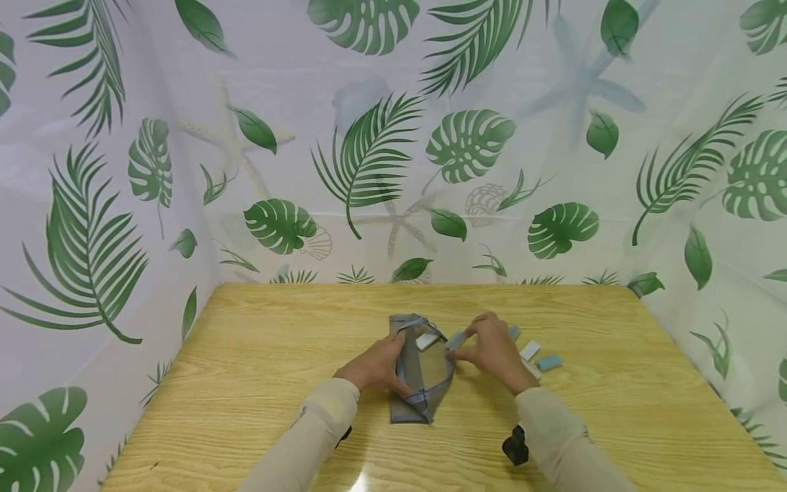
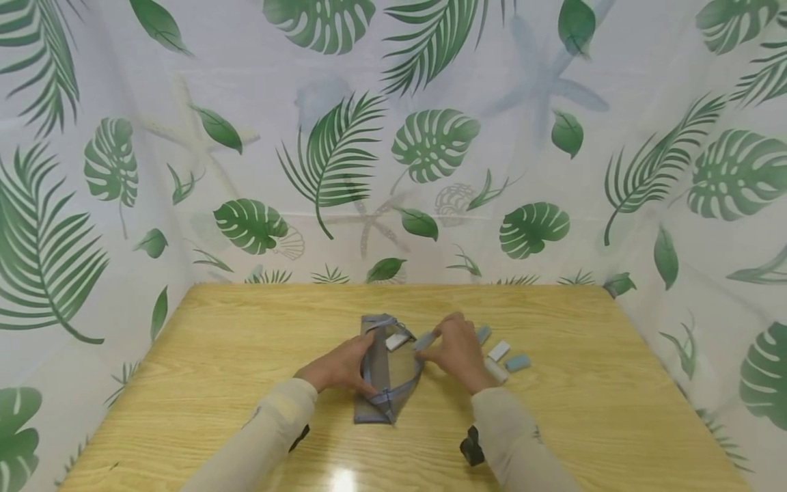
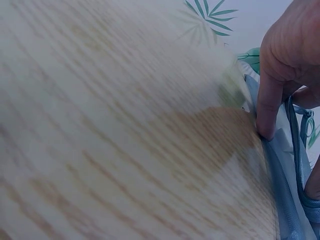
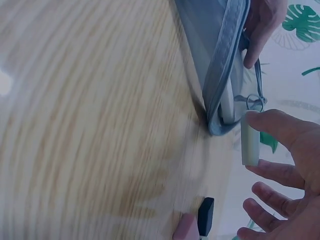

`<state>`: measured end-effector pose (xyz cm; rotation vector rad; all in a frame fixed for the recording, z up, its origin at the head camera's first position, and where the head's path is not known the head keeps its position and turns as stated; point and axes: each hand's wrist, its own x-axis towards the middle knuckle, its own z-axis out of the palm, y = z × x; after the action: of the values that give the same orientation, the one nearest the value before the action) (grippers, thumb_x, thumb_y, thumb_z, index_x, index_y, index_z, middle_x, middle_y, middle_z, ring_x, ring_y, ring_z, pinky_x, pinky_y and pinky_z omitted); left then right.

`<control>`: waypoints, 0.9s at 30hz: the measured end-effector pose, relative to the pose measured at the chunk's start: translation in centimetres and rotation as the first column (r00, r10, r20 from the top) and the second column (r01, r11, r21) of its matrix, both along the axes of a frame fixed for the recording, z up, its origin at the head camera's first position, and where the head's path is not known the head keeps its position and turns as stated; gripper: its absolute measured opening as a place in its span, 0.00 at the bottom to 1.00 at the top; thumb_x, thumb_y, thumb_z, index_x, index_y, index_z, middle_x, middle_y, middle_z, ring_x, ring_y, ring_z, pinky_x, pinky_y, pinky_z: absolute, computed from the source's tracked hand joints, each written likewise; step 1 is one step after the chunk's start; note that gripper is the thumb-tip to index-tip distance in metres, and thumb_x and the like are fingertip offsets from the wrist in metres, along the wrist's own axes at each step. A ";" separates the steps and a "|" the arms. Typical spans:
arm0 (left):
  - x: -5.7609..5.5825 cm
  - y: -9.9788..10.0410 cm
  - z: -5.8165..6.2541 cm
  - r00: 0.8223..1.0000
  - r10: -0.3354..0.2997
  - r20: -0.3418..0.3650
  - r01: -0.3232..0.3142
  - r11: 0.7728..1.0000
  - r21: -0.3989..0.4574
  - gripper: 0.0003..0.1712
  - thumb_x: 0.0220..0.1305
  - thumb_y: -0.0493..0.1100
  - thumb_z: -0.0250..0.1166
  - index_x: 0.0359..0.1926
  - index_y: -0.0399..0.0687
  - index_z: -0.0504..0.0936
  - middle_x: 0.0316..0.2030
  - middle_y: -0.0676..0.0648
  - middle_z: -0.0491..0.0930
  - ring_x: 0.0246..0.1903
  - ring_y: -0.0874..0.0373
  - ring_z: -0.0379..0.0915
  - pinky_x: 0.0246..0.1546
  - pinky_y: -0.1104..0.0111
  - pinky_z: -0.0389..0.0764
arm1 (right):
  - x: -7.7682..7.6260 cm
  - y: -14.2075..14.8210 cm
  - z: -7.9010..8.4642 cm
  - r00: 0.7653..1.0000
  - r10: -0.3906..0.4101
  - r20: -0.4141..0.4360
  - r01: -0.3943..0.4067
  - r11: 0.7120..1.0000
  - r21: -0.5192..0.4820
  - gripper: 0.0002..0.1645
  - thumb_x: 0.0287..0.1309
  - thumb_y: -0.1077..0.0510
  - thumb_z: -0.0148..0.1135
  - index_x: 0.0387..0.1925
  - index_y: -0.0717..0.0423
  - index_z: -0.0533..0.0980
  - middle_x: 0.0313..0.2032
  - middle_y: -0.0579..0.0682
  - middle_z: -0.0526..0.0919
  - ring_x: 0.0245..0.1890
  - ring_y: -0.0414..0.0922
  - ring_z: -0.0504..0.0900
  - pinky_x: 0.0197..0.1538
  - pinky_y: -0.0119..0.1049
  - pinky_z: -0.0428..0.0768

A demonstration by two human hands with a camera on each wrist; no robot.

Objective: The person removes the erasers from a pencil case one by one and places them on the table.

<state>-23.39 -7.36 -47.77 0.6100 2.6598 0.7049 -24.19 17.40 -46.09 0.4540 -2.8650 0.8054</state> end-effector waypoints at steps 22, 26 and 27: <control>0.0 -0.1 0.0 1.000 0.001 0.007 -0.001 1.000 0.004 0.69 0.49 0.52 0.83 0.80 0.37 0.48 0.77 0.36 0.52 0.75 0.40 0.51 0.72 0.52 0.62 | -0.1 3.1 -0.1 1.000 -0.031 -0.004 0.031 0.999 0.010 0.22 0.50 0.53 0.80 0.34 0.70 0.86 0.44 0.66 0.82 0.50 0.65 0.77 0.54 0.62 0.77; 0.0 -0.1 -0.2 1.000 -0.004 0.006 0.004 1.000 0.004 0.69 0.49 0.52 0.83 0.80 0.37 0.48 0.77 0.36 0.52 0.75 0.41 0.51 0.72 0.53 0.62 | -0.2 3.4 -0.5 0.999 -0.036 -0.004 0.036 0.999 0.033 0.20 0.50 0.53 0.81 0.32 0.69 0.87 0.42 0.64 0.83 0.49 0.63 0.77 0.55 0.62 0.74; 0.0 -0.1 -0.2 1.000 -0.006 0.004 0.006 1.000 0.005 0.69 0.49 0.52 0.83 0.80 0.36 0.48 0.77 0.36 0.53 0.75 0.41 0.52 0.72 0.53 0.62 | -0.2 3.5 -0.6 0.999 -0.038 -0.003 0.038 0.998 0.039 0.20 0.49 0.53 0.81 0.31 0.68 0.87 0.42 0.64 0.83 0.49 0.63 0.77 0.56 0.63 0.73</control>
<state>-23.43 -7.47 -47.97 0.6170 2.6526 0.7105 -24.36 20.92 -46.74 0.4031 -2.8825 0.7429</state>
